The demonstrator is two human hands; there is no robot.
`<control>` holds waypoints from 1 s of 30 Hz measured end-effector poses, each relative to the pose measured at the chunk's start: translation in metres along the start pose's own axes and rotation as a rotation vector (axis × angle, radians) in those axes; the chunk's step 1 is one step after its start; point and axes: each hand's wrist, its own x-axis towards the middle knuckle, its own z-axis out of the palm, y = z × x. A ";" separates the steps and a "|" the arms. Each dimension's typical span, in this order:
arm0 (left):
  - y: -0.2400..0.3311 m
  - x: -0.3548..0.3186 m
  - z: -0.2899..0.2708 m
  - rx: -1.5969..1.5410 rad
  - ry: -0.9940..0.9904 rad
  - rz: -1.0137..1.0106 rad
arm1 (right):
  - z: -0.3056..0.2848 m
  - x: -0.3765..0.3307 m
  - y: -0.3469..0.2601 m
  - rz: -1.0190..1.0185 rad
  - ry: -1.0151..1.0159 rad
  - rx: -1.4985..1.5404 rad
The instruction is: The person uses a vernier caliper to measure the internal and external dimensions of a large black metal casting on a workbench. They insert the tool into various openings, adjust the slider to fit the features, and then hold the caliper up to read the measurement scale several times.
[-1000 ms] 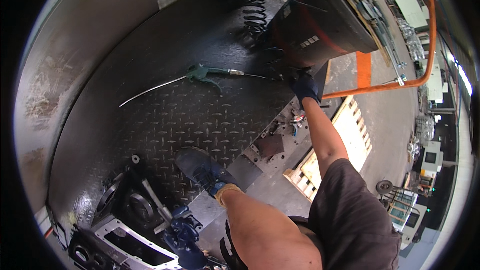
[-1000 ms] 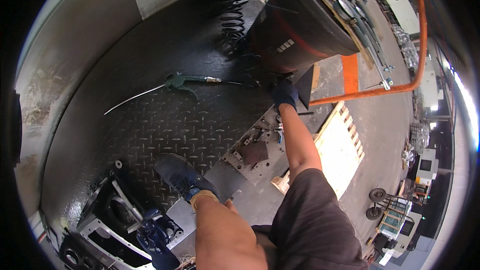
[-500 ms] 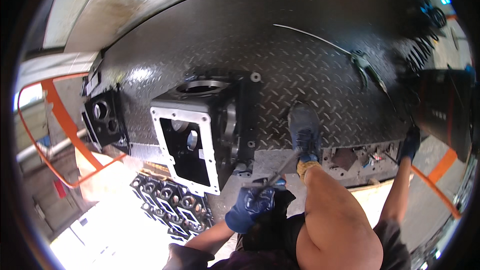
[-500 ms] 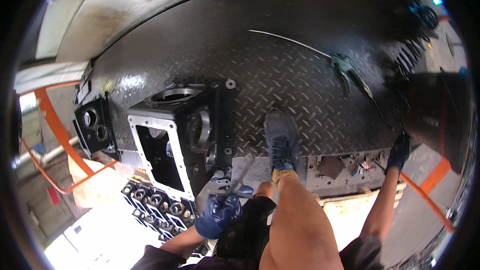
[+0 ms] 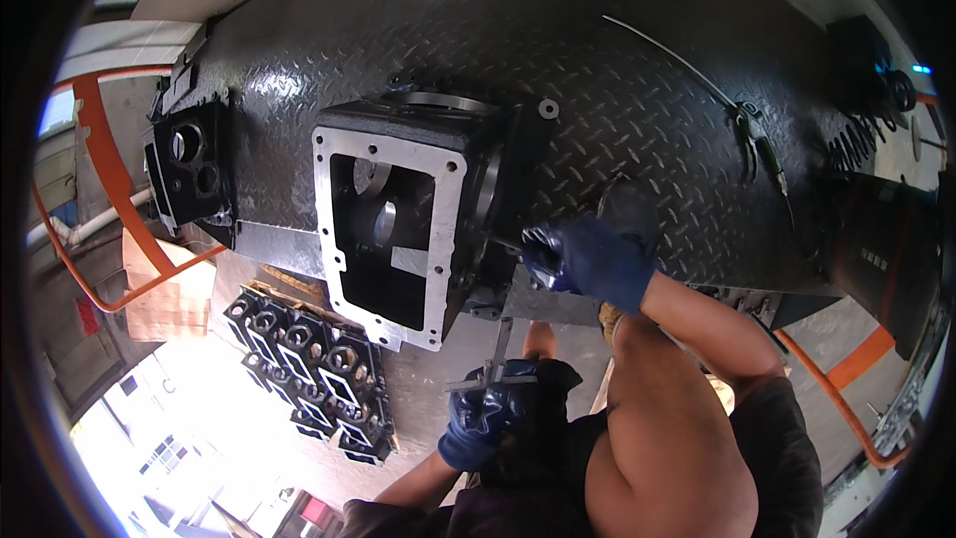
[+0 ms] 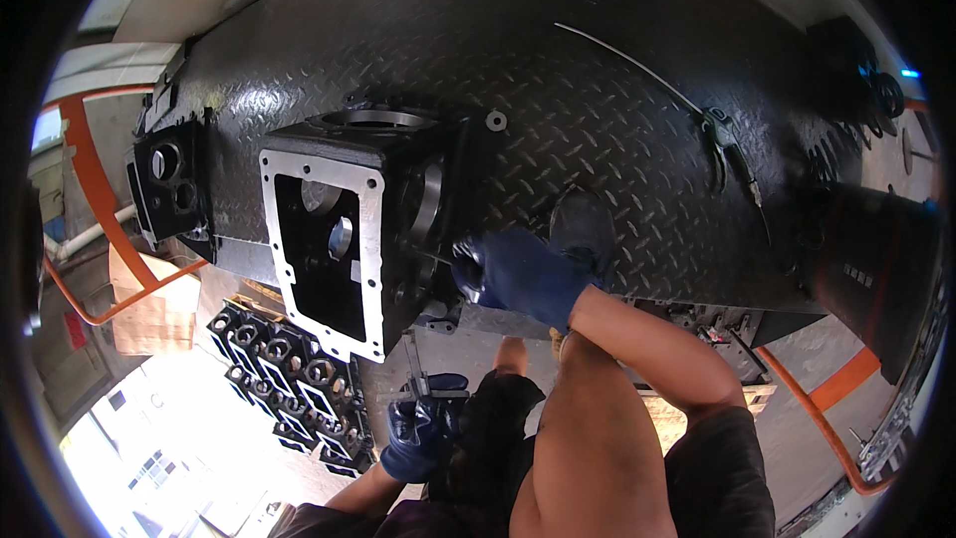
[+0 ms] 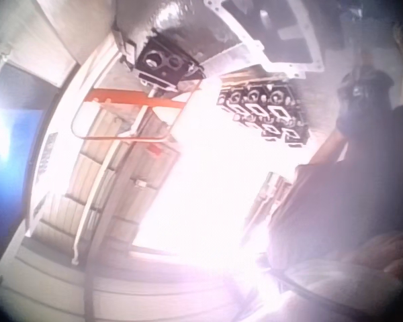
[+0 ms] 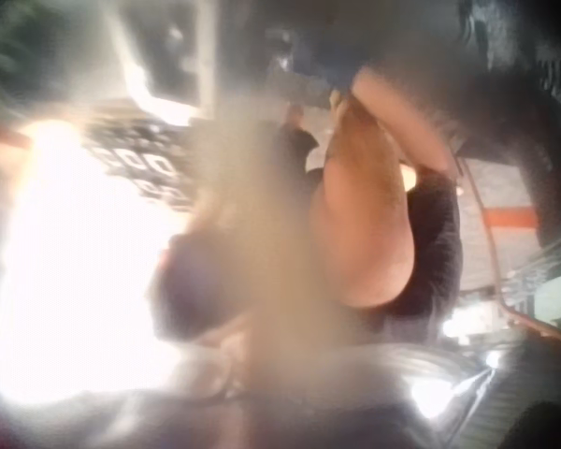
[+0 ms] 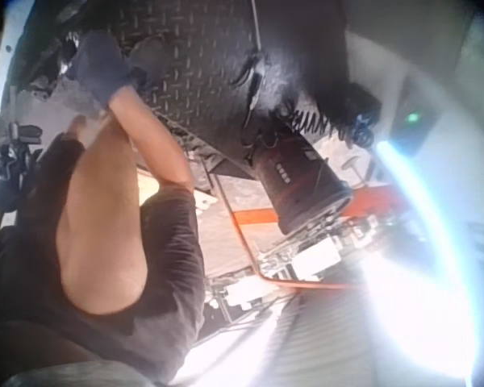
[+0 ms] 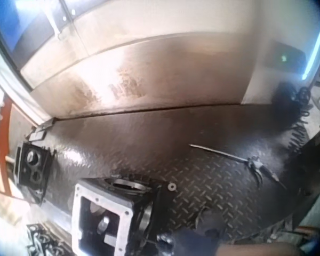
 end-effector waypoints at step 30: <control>-0.032 -0.017 -0.003 -0.328 0.069 -0.320 | 0.018 0.031 0.002 0.359 -0.228 1.081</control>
